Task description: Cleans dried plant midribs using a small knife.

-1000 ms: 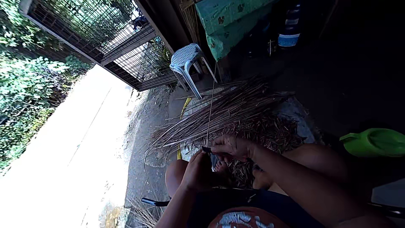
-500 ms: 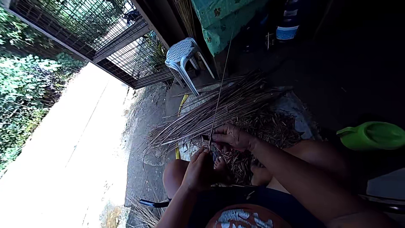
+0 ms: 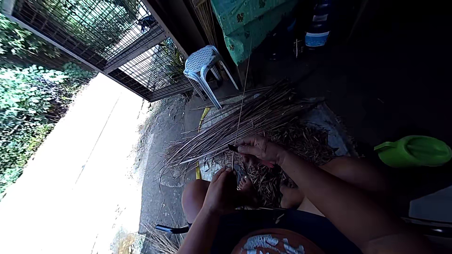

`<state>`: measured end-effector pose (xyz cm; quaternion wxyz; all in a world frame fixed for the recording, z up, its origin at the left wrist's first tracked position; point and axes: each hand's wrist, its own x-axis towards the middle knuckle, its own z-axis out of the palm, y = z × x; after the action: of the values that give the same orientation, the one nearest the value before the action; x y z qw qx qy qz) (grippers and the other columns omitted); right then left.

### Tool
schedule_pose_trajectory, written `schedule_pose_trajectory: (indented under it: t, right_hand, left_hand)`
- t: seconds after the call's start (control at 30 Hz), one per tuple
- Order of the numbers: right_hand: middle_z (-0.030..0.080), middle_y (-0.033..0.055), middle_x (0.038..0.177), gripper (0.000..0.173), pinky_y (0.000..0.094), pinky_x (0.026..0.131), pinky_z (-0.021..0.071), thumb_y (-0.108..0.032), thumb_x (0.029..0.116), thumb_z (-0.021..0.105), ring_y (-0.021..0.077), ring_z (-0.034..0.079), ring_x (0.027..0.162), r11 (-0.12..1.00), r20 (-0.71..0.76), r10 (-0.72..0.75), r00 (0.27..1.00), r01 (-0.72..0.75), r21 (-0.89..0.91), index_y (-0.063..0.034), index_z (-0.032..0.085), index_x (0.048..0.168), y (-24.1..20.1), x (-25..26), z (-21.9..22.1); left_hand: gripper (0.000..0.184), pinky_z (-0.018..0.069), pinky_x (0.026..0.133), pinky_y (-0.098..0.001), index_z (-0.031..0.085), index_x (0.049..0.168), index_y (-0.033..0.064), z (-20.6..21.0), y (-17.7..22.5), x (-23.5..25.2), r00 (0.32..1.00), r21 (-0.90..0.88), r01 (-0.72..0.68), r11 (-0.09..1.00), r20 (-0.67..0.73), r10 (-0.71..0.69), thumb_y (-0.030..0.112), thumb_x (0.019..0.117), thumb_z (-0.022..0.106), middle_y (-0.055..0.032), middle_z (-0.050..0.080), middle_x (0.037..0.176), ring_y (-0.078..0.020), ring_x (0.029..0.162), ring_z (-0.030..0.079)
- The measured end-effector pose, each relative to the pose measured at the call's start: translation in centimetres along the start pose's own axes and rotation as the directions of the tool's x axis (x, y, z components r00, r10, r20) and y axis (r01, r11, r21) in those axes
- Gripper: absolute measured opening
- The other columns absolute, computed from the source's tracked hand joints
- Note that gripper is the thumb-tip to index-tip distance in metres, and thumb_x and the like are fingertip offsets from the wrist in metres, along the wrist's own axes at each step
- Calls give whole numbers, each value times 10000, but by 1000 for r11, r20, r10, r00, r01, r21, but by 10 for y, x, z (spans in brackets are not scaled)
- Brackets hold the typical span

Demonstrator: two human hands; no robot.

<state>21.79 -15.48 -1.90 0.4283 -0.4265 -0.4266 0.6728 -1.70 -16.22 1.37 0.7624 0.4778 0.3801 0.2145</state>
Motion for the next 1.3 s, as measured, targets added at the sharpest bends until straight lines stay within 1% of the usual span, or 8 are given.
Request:
schedule_pose_trajectory:
  t: [0.23,0.47,0.63,0.73,0.9,1.0,1.1,1.3]
  right_hand:
    - [658,12,722,180,213,518,536,-200,1056,559,86,633,567,990,179,-93,979,70,126,-43,624,1115,7,-5,18]
    - [677,-5,738,216,196,515,523,-194,1042,593,60,624,569,987,104,-156,982,151,55,-22,671,1148,5,-4,16]
    - [662,25,714,206,195,524,518,-157,1060,554,73,609,555,971,-157,-203,967,219,93,-4,681,1114,-3,-2,-5]
    - [669,48,735,195,203,528,535,-158,1059,548,93,631,569,969,-86,-201,976,211,131,-10,654,1128,-6,-4,-11]
    - [664,1,743,222,205,526,525,-202,1058,561,71,620,576,993,128,-112,985,105,62,-30,654,1163,5,-7,16]
    - [678,-6,750,225,200,530,533,-208,1055,570,67,632,582,988,59,-141,988,137,75,-35,667,1161,3,-6,13]
    - [681,-4,745,209,187,527,530,-173,1056,564,58,632,578,983,-24,-152,988,154,100,-27,669,1162,-3,-5,5]
    - [666,59,722,245,205,509,526,-159,1074,534,98,620,546,971,-252,-134,958,178,161,-8,637,1238,-10,-5,-6]
  left_hand:
    - [370,342,400,-155,544,842,149,-6,10,-2,969,-349,214,913,197,-152,264,1074,280,94,366,536,-8,396,364]
    - [332,364,407,-151,538,805,155,-4,15,-6,933,-473,324,819,306,-192,242,1060,345,94,371,532,-5,397,382]
    - [274,414,426,-170,574,819,156,-5,12,-13,880,-523,440,730,412,-235,237,1035,426,82,420,550,-29,417,448]
    - [253,426,443,-180,577,835,149,-9,10,-16,864,-540,462,704,454,-219,240,1032,447,73,434,563,-41,434,464]
    - [316,378,415,-162,571,882,138,-12,9,-14,932,-440,310,842,317,-177,266,1060,343,79,391,560,-23,416,409]
    - [443,351,400,-169,613,1003,110,-13,3,-16,972,-228,149,962,213,-100,396,1081,284,88,382,531,-16,399,387]
    - [443,346,397,-172,654,1075,55,-12,1,-19,989,-68,-2,998,148,12,418,1087,400,83,384,544,-12,405,375]
    - [466,335,388,-173,665,1064,48,-12,-2,-23,983,-31,31,999,181,-25,416,1096,381,67,404,547,-13,403,370]
